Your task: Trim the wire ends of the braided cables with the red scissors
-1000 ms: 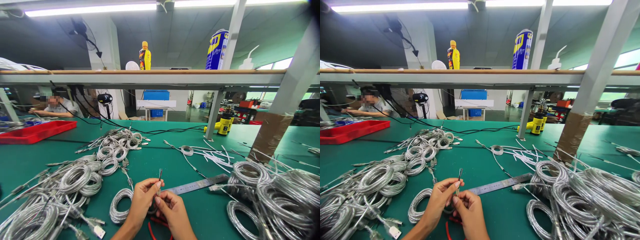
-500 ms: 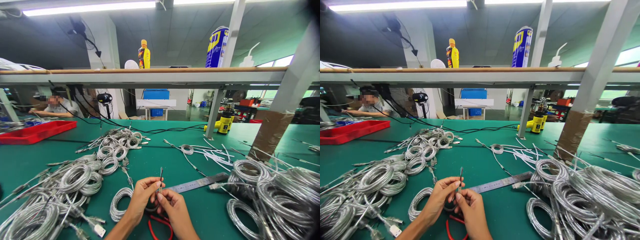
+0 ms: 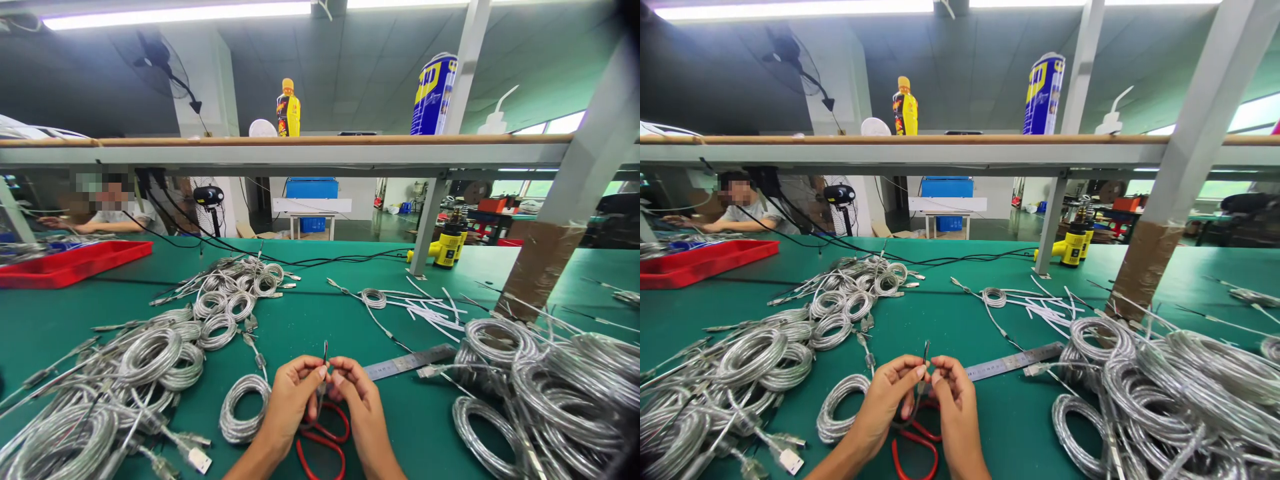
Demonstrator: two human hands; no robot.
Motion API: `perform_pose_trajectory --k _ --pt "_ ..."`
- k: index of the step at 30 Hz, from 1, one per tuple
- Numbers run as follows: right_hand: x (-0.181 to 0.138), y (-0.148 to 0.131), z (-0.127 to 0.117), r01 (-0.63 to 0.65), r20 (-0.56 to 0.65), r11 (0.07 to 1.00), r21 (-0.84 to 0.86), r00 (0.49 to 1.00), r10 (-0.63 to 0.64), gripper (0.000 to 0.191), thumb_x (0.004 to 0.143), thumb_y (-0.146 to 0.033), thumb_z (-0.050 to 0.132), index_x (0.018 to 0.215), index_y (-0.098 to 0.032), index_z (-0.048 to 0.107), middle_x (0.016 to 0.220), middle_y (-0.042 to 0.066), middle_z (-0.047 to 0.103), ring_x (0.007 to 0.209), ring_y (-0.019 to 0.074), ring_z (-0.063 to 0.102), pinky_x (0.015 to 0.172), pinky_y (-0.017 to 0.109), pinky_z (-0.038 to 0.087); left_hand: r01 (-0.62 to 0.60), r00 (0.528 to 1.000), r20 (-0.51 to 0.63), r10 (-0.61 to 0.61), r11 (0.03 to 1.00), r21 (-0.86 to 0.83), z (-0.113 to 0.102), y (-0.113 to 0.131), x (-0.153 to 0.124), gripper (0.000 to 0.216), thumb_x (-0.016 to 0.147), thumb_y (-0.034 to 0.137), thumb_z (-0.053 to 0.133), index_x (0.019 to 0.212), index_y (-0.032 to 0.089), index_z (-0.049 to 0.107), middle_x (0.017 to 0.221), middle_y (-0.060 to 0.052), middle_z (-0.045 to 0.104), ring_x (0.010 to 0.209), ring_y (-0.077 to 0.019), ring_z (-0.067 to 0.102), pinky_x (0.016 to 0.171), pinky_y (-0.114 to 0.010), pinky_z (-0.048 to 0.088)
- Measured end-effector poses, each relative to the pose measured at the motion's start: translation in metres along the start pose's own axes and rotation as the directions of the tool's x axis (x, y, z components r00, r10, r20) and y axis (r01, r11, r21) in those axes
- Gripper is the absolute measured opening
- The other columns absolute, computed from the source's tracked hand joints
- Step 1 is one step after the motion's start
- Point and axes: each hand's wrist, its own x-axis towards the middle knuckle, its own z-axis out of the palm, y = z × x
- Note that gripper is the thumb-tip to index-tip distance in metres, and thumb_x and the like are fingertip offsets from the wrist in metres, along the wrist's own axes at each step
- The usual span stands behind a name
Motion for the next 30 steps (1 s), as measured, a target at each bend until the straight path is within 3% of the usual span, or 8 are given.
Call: perform_pose_trajectory --k 8,11,15,17,20,24,26,30 --pt "0.007 -0.011 -0.004 0.143 0.002 0.952 -0.27 0.989 -0.148 0.016 0.072 -0.031 0.053 0.071 -0.016 0.061 0.068 0.003 0.055 0.064 0.0146 0.051 0.059 0.024 0.039 0.123 0.99 0.073 -0.122 0.992 -0.021 0.004 -0.002 -0.005 0.02 0.069 0.031 0.057 0.072 0.011 0.056 0.046 0.0 0.059 0.039 -0.0066 0.052 0.039 -0.013 0.033" --pt "0.007 -0.01 -0.002 0.119 -0.013 0.975 -0.185 0.992 -0.123 0.017 0.072 -0.031 0.053 0.07 -0.016 0.061 0.068 0.002 0.055 0.064 0.0141 0.05 0.06 0.023 0.038 0.131 0.989 0.079 -0.128 0.991 -0.04 0.003 -0.002 -0.005 0.02 0.069 0.031 0.057 0.072 0.011 0.057 0.048 -0.002 0.061 0.041 -0.0065 0.052 0.041 -0.013 0.034" --pt "0.008 -0.001 -0.001 -0.085 0.003 0.994 0.066 0.996 0.085 0.021 0.071 -0.035 0.053 0.074 -0.015 0.058 0.058 -0.001 0.051 0.051 0.0103 0.046 0.049 0.021 0.036 0.16 0.985 0.077 -0.154 0.984 -0.081 0.001 -0.003 -0.005 0.02 0.07 0.031 0.057 0.068 0.011 0.057 0.048 -0.001 0.059 0.042 -0.0054 0.051 0.043 -0.013 0.035" --pt "0.008 0.001 -0.001 -0.108 0.002 0.991 0.084 0.994 0.109 0.022 0.071 -0.036 0.053 0.075 -0.015 0.058 0.055 -0.002 0.05 0.049 0.0096 0.044 0.046 0.02 0.035 0.169 0.984 0.083 -0.16 0.98 -0.108 0.0 -0.003 -0.005 0.019 0.069 0.031 0.057 0.068 0.012 0.057 0.049 0.0 0.059 0.042 -0.0052 0.05 0.044 -0.014 0.036" --pt "0.007 -0.005 -0.002 0.063 -0.016 0.99 -0.127 0.998 -0.065 0.018 0.071 -0.032 0.053 0.07 -0.015 0.059 0.058 0.0 0.052 0.054 0.0115 0.047 0.052 0.022 0.037 0.18 0.982 0.08 -0.171 0.977 -0.114 0.0 -0.005 -0.005 0.019 0.069 0.031 0.058 0.067 0.012 0.057 0.05 0.0 0.059 0.042 -0.0052 0.05 0.044 -0.014 0.037" --pt "0.003 -0.014 -0.005 0.285 0.011 0.853 -0.438 0.95 -0.312 0.012 0.072 -0.025 0.052 0.07 -0.017 0.061 0.067 0.002 0.056 0.061 0.0132 0.05 0.057 0.023 0.038 0.192 0.981 0.062 -0.186 0.974 -0.116 0.002 -0.005 -0.005 0.02 0.066 0.032 0.06 0.067 0.012 0.057 0.048 0.0 0.059 0.04 -0.0055 0.05 0.043 -0.014 0.037" --pt "0.003 -0.015 -0.006 0.281 0.01 0.841 -0.462 0.95 -0.312 0.013 0.072 -0.025 0.052 0.07 -0.018 0.061 0.067 0.002 0.056 0.061 0.0136 0.05 0.056 0.023 0.038 0.182 0.983 0.051 -0.178 0.978 -0.105 0.003 -0.004 -0.005 0.02 0.066 0.032 0.06 0.066 0.012 0.056 0.047 0.001 0.059 0.039 -0.0055 0.05 0.041 -0.013 0.036" --pt "0.005 -0.013 -0.006 0.19 -0.004 0.91 -0.369 0.979 -0.206 0.017 0.071 -0.029 0.053 0.063 -0.017 0.06 0.061 0.001 0.054 0.054 0.0127 0.049 0.052 0.023 0.038 0.143 0.989 0.042 -0.142 0.989 -0.039 0.005 -0.001 -0.007 0.021 0.065 0.032 0.061 0.061 0.012 0.054 0.044 0.002 0.057 0.034 -0.0053 0.048 0.034 -0.012 0.03"
